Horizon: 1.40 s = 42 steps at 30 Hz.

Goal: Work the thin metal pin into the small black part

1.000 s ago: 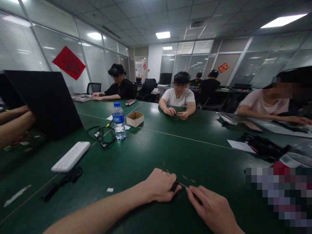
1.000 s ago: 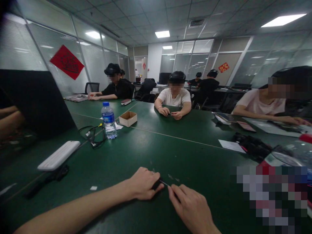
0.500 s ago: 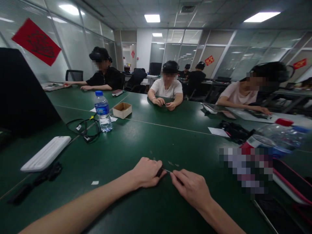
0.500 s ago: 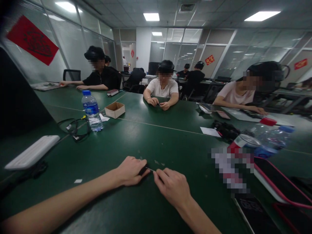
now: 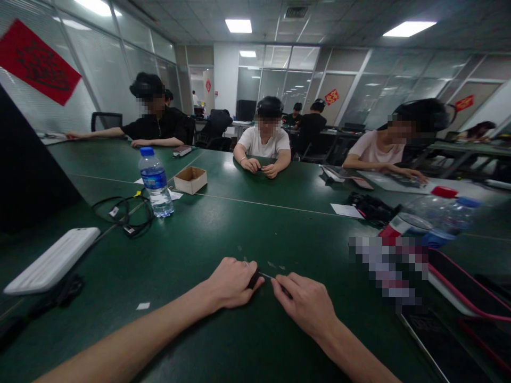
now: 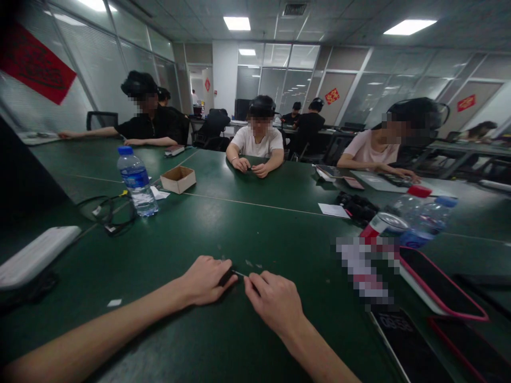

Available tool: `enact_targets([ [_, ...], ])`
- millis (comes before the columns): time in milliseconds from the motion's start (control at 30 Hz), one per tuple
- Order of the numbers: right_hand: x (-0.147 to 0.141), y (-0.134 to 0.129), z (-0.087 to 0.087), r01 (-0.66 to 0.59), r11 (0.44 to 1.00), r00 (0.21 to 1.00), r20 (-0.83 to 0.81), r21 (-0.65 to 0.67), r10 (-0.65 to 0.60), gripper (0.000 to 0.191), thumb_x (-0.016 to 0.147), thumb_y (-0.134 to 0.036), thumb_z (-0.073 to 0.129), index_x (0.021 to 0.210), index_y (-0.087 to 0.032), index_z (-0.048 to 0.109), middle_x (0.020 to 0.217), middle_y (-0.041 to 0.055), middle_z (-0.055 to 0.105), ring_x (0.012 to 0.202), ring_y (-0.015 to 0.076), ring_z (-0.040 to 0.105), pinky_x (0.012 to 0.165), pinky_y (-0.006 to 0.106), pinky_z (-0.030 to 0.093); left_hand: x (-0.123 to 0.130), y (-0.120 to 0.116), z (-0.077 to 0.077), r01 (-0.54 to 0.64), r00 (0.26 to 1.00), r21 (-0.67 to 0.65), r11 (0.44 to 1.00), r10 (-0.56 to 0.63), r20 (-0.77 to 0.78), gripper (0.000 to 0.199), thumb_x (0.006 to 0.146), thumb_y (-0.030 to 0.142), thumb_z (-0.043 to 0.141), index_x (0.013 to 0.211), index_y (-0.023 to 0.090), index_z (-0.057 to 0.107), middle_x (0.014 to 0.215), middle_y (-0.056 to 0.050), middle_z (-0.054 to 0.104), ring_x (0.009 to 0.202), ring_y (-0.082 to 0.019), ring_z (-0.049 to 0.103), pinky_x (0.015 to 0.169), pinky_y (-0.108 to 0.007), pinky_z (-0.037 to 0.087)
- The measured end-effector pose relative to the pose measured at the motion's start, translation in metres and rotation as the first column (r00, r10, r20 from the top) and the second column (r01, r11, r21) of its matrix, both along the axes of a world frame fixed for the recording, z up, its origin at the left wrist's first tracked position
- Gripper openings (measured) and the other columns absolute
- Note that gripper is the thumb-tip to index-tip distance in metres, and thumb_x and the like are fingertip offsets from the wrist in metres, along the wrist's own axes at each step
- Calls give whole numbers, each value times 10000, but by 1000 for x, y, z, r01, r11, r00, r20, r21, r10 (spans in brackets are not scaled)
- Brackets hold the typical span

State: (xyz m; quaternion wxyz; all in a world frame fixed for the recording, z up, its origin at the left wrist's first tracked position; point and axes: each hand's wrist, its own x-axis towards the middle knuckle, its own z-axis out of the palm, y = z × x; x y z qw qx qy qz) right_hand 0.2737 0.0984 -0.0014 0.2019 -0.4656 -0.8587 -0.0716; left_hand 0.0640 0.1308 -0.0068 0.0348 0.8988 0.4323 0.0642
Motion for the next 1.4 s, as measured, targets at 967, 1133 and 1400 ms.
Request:
enact_targets([
  [967, 6, 4, -1, -135, 979, 989, -34, 151, 141, 421, 983, -324, 334, 887, -158, 708, 713, 46, 669, 558, 91, 603, 527, 178, 439, 0, 1, 12, 26, 999, 13, 1000, -26, -21, 365, 939, 470, 280, 906, 177, 494, 786, -72, 656, 661, -221, 638, 634, -350, 486],
  [1133, 6, 6, -3, -136, 970, 988, -47, 202, 148, 406, 978, -314, 347, 852, -170, 705, 683, 32, 653, 547, 93, 598, 535, 188, 442, 2, 1, 7, 8, 1000, 41, 999, -7, -20, 340, 939, 458, 284, 899, 184, 482, 800, -65, 663, 662, -232, 646, 627, -361, 491],
  [1400, 5, 2, 4, -186, 967, 973, -101, 173, 206, 331, 950, -260, 383, 869, -162, 689, 685, 34, 646, 545, 86, 578, 522, 184, 411, 0, -1, 10, 22, 1000, 24, 999, -22, 11, 343, 943, 452, 283, 909, 178, 486, 796, -68, 661, 654, -216, 642, 644, -350, 491],
])
